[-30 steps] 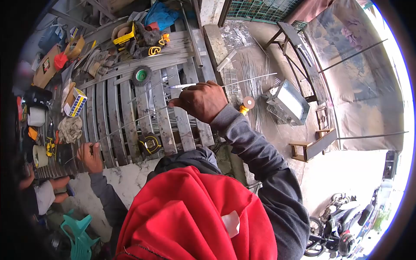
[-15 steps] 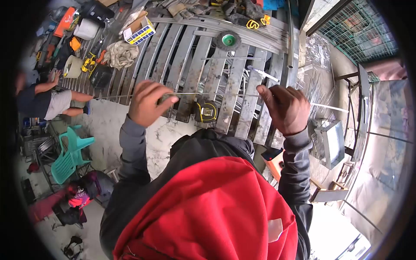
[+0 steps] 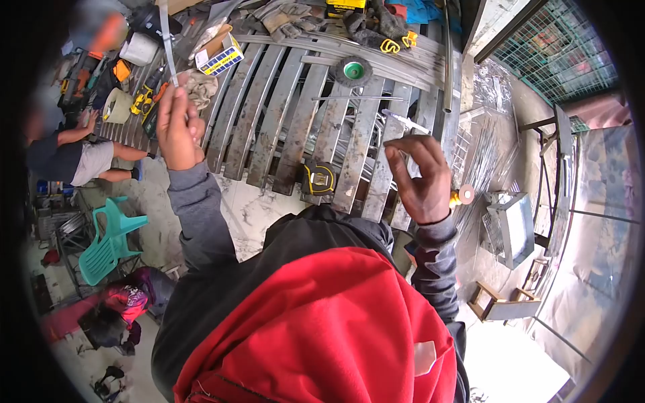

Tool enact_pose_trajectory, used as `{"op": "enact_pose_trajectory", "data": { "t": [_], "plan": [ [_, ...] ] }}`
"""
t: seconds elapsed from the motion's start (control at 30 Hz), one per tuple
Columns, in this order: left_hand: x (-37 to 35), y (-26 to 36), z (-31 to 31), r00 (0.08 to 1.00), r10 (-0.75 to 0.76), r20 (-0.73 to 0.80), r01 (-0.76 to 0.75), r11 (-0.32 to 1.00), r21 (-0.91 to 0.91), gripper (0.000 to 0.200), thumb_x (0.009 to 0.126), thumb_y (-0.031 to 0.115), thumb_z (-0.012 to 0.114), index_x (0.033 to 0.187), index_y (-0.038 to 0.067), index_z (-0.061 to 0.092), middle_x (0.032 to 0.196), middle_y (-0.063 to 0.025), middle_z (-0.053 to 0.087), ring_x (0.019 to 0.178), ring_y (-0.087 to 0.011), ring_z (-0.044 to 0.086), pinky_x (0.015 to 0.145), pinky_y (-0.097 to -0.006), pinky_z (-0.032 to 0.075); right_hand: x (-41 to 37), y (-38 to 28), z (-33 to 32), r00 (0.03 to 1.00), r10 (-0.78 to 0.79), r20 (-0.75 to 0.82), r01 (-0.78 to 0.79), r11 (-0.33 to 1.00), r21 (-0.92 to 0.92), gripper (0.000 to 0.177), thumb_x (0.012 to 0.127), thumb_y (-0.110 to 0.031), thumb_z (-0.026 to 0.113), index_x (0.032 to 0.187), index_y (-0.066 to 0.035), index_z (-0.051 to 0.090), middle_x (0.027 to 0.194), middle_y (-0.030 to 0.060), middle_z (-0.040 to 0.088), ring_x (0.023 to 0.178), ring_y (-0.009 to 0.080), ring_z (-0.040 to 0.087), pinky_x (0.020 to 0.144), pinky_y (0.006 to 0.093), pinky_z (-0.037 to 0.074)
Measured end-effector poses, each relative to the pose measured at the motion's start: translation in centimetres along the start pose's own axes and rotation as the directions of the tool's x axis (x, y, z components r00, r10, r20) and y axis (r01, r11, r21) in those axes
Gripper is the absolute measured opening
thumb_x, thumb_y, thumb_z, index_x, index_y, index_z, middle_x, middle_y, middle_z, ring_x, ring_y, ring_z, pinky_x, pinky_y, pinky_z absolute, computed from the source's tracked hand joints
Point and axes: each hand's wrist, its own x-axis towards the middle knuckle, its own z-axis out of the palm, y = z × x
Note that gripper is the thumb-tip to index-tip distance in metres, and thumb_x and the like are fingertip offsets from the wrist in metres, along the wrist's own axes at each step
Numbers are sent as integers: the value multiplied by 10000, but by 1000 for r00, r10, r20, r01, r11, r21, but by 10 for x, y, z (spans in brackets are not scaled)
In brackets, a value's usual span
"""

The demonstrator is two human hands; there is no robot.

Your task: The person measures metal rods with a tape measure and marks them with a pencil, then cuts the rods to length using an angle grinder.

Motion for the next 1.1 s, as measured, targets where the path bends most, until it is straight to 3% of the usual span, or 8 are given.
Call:
{"op": "enact_pose_trajectory", "data": {
  "t": [0.2,0.37,0.5,0.63,0.77,0.93,1.03,1.1],
  "plan": [
    [14,-6,-26,979,189,80,-102,786,-610,436,1080,238,525,1470,66,438,892,-18,572,653,-75,488,538,-231,424,-14,3,23,978,9,208,-37,991,132,182,955,-157,707,1092,-39,725,1001,138,705,913,289,687,808,375,534],
    [0,1,4,979,196,63,-96,707,-700,330,1059,195,564,1371,102,508,1055,-43,637,811,-105,585,674,-252,521,-22,-21,47,918,32,396,-174,929,327,411,1001,-319,667,1261,-1,645,1154,188,696,1051,305,694,869,379,531],
    [-23,-17,41,998,66,9,-44,756,-654,300,1055,232,568,1324,104,540,1148,-85,674,1041,-174,674,843,-322,586,-23,-24,48,825,112,553,-334,887,319,306,1014,-175,646,1269,-6,629,923,165,726,894,226,733,773,332,558],
    [-34,-37,39,996,-85,38,92,863,-497,409,1048,299,573,1392,84,515,1243,-114,659,1080,-227,672,908,-418,574,-43,59,26,833,280,477,-393,906,155,250,1000,-106,634,1233,-17,652,939,172,726,889,213,721,762,338,550],
    [-29,-67,8,971,-226,-82,176,901,-397,465,1051,355,567,1401,55,513,1244,-121,647,1080,-212,653,895,-382,561,-64,147,-48,901,219,376,-79,933,-352,208,968,-149,651,1131,-25,687,1054,177,715,981,360,696,844,408,531],
    [-55,-131,-2,889,-450,85,457,862,-218,502,1036,445,571,1328,37,555,1069,-102,693,875,-192,693,727,-346,586,-73,200,-94,833,503,233,-265,731,-629,191,956,-124,629,1117,-47,698,1116,195,673,1056,386,639,904,438,507],
    [-67,-146,0,725,-636,264,644,762,67,501,1033,470,567,1242,16,590,945,-89,700,668,-146,669,584,-309,550,-72,224,-99,894,368,256,-187,825,-533,211,965,-134,627,1147,-55,701,1142,185,672,1056,374,647,928,443,507],
    [-72,-137,6,622,-682,384,369,688,624,508,1031,483,569,1172,-3,604,833,-71,678,527,-105,610,491,-287,490,-69,227,-85,894,346,284,-194,871,-451,347,958,-169,669,1286,-64,639,1242,185,644,1162,368,610,1003,440,483]
  ]
}}
